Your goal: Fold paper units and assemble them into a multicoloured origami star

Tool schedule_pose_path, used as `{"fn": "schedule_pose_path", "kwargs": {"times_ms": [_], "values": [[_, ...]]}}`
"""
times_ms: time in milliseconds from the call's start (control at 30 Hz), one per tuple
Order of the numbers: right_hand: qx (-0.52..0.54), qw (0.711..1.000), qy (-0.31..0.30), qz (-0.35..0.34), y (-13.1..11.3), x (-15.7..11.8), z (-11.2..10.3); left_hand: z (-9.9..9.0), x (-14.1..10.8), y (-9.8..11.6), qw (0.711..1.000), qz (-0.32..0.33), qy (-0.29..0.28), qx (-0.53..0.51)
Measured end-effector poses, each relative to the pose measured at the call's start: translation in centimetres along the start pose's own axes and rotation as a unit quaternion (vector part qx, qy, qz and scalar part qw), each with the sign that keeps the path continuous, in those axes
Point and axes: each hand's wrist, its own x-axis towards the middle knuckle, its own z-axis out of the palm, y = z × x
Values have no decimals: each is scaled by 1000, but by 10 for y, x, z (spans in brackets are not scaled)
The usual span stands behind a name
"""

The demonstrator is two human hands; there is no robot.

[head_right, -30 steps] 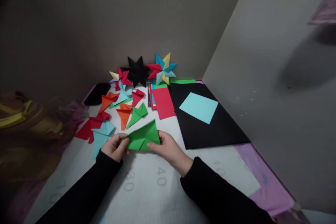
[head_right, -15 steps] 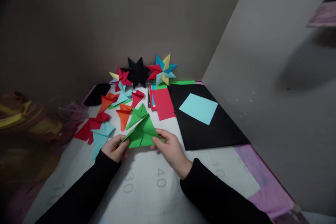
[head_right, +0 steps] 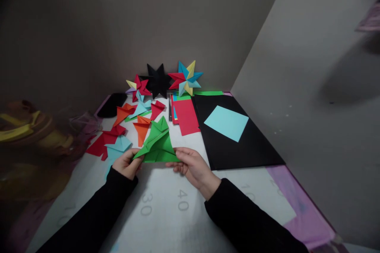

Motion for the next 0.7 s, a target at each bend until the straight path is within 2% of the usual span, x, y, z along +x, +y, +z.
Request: {"fn": "schedule_pose_path", "kwargs": {"times_ms": [400, 700], "values": [[-4, 1000, -12, -1, 0, 2, 0, -1, 0, 1, 999, 2, 9, -43], [-65, 996, -3, -65, 2, 2, 1, 2, -1, 3, 996, -36, -15, -77]]}}
